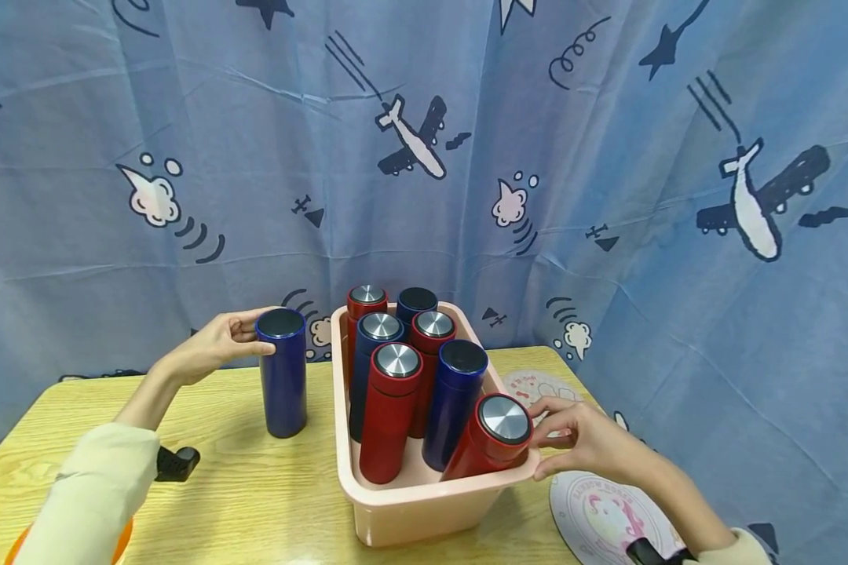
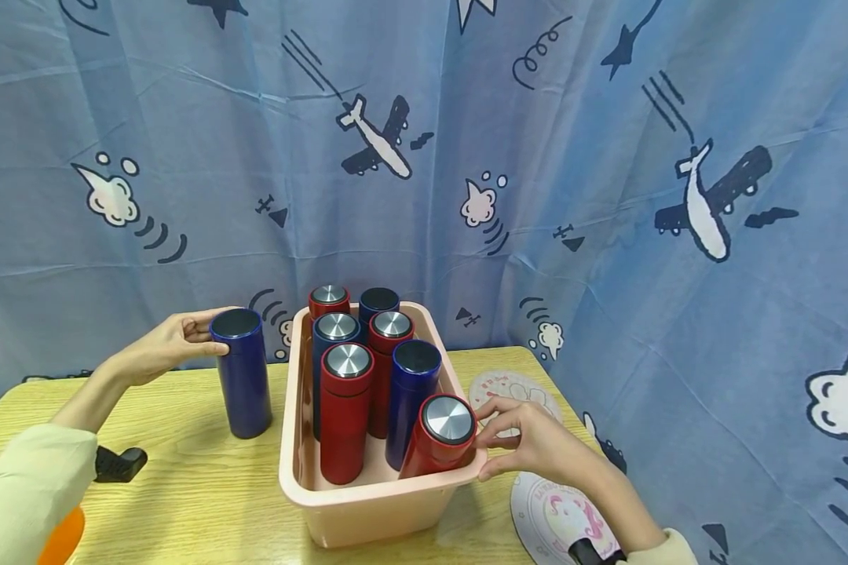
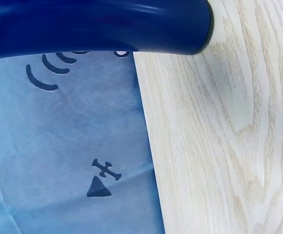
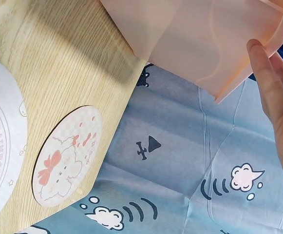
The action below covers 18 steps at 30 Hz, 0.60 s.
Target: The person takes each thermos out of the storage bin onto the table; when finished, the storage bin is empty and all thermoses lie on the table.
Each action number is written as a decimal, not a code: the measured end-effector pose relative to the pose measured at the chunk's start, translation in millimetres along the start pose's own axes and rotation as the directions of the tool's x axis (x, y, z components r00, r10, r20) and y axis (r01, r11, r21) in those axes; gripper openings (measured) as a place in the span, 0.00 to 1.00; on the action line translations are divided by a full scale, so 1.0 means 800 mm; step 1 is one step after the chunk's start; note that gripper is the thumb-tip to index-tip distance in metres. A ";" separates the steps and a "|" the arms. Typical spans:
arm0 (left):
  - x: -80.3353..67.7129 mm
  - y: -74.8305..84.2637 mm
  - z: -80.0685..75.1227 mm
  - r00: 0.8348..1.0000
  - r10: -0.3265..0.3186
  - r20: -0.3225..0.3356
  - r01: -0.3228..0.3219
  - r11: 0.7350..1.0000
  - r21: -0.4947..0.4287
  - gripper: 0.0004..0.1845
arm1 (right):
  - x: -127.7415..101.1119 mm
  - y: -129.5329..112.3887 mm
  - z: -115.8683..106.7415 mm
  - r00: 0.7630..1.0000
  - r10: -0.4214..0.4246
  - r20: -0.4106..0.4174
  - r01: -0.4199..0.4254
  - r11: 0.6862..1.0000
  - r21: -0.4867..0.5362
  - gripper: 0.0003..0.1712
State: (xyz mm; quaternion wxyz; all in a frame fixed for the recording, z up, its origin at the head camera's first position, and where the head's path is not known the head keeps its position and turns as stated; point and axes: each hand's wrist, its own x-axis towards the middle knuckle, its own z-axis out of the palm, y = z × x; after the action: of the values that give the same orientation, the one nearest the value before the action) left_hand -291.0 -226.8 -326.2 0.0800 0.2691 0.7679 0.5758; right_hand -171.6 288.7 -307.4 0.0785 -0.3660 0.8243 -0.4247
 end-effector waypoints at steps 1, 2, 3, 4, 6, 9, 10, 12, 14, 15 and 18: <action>0.000 -0.001 0.000 1.000 -0.008 -0.006 0.008 1.000 0.002 0.37 | 0.000 0.000 0.000 1.000 0.003 -0.002 -0.003 1.000 -0.005 0.11; 0.000 -0.001 0.000 1.000 -0.021 -0.015 0.021 1.000 0.007 0.37 | 0.000 -0.001 0.000 1.000 0.004 -0.003 -0.004 1.000 -0.006 0.11; 0.000 -0.001 0.000 0.999 -0.035 -0.023 0.035 0.999 0.012 0.37 | 0.000 -0.001 0.000 1.000 0.001 -0.002 -0.001 1.000 -0.011 0.11; -0.001 -0.002 0.000 0.998 -0.050 -0.033 0.050 0.999 0.016 0.38 | 0.001 -0.002 0.001 1.000 0.000 -0.003 0.000 1.000 -0.013 0.11; -0.001 -0.002 -0.001 0.997 -0.072 -0.043 0.072 0.997 0.000 0.38 | 0.001 -0.003 0.001 1.000 -0.008 -0.003 0.008 1.000 -0.013 0.12; -0.001 -0.002 -0.003 0.996 -0.076 -0.045 0.074 0.996 -0.045 0.38 | 0.002 -0.003 0.001 1.000 -0.017 -0.003 0.017 1.000 -0.007 0.12; -0.001 -0.001 -0.003 0.996 -0.072 -0.044 0.070 0.996 -0.063 0.38 | 0.001 -0.004 0.001 1.000 -0.015 -0.005 0.015 1.000 -0.004 0.12; -0.002 -0.001 -0.003 0.997 -0.064 -0.051 0.060 0.995 -0.078 0.36 | 0.001 -0.004 0.001 1.000 -0.014 -0.007 0.014 1.000 -0.004 0.12; -0.003 -0.001 -0.003 0.996 -0.056 -0.066 0.051 0.996 -0.069 0.35 | 0.000 -0.004 0.001 1.000 -0.012 -0.008 0.012 1.000 -0.006 0.12; -0.003 -0.001 -0.003 0.996 -0.054 -0.075 0.050 0.997 -0.060 0.35 | 0.000 -0.004 0.001 1.000 -0.010 -0.010 0.010 1.000 -0.008 0.12; -0.005 -0.002 -0.003 0.994 -0.050 -0.096 0.049 0.999 -0.017 0.36 | -0.001 -0.003 0.001 1.000 -0.006 -0.014 0.006 1.000 -0.013 0.12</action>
State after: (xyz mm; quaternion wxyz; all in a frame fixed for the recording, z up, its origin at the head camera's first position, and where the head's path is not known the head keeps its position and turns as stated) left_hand -289.5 -231.2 -327.5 0.0592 0.2213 0.7730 0.5916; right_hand -169.4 287.7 -306.3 0.0689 -0.3658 0.8266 -0.4221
